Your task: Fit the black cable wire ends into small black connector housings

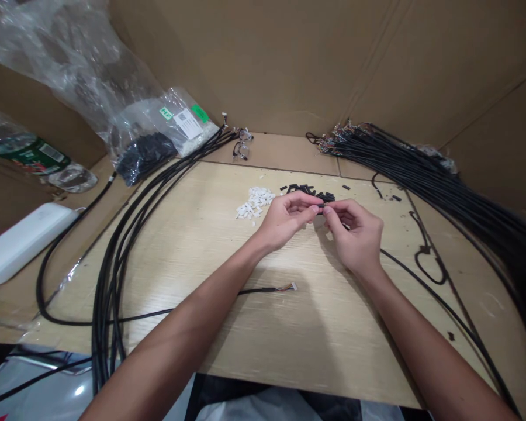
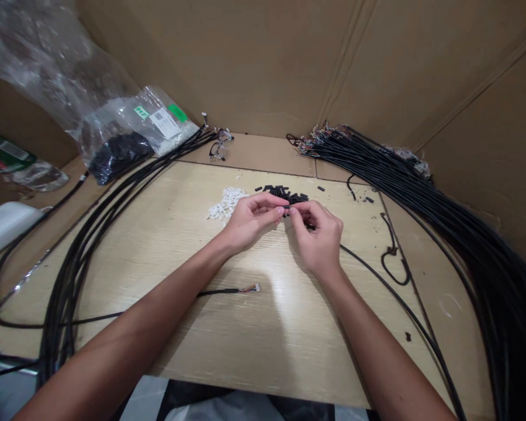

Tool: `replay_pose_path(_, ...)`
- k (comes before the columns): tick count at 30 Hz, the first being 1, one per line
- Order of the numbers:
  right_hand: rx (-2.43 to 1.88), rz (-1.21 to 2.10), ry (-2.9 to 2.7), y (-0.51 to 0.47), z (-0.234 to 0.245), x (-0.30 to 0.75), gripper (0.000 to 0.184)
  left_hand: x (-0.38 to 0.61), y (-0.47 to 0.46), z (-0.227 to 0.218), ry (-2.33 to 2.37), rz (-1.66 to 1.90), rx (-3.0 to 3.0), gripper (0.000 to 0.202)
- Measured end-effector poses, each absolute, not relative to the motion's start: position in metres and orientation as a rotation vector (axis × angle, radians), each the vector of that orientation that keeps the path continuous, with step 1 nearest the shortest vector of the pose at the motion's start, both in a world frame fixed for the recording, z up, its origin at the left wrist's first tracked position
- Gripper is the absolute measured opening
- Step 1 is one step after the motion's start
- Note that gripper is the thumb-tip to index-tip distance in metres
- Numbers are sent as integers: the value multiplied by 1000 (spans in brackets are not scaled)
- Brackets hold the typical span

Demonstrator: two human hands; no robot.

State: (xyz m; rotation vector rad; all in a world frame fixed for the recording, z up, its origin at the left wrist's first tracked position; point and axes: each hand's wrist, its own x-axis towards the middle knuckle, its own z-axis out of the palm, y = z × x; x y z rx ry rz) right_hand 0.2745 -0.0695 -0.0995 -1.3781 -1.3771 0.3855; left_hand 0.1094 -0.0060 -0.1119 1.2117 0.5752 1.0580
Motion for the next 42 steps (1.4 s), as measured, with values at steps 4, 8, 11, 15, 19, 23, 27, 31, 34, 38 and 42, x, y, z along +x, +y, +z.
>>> replay_pose_path(4,-1380,382,-1384,-70,-99,275,16,109,-5,-110,584,1048,1205,23)
replay_pose_path(8,-1383,389,-1405,-71,-98,275,16,109,-4,-111,606,1032,1200,22)
replay_pose_path(11,-1392,367,-1410,-71,-97,275,17,110,-5,-113,634,1030,1190,25)
replay_pose_path(15,-1382,317,-1429,-72,-95,274,17,110,-5,-113,657,1030,1185,27)
replay_pose_path(19,-1376,281,-1460,-72,-93,274,16,110,-6,-111,671,1024,1191,24)
replay_pose_path(23,-1365,308,-1460,-72,-93,274,16,110,-6,-110,657,1025,1180,21)
replay_pose_path(27,-1368,288,-1464,-71,-94,274,18,111,-6,-110,680,1032,1185,23)
replay_pose_path(31,-1359,232,-1502,-72,-92,274,16,111,-6,-111,677,1030,1175,32)
replay_pose_path(34,-1343,199,-1538,-72,-90,274,17,112,-5,-112,681,1051,1178,34)
replay_pose_path(38,-1343,255,-1531,-72,-92,274,18,110,-4,-113,668,1073,1217,32)
replay_pose_path(42,-1351,357,-1477,-71,-95,276,16,109,-3,-113,641,1089,1253,31)
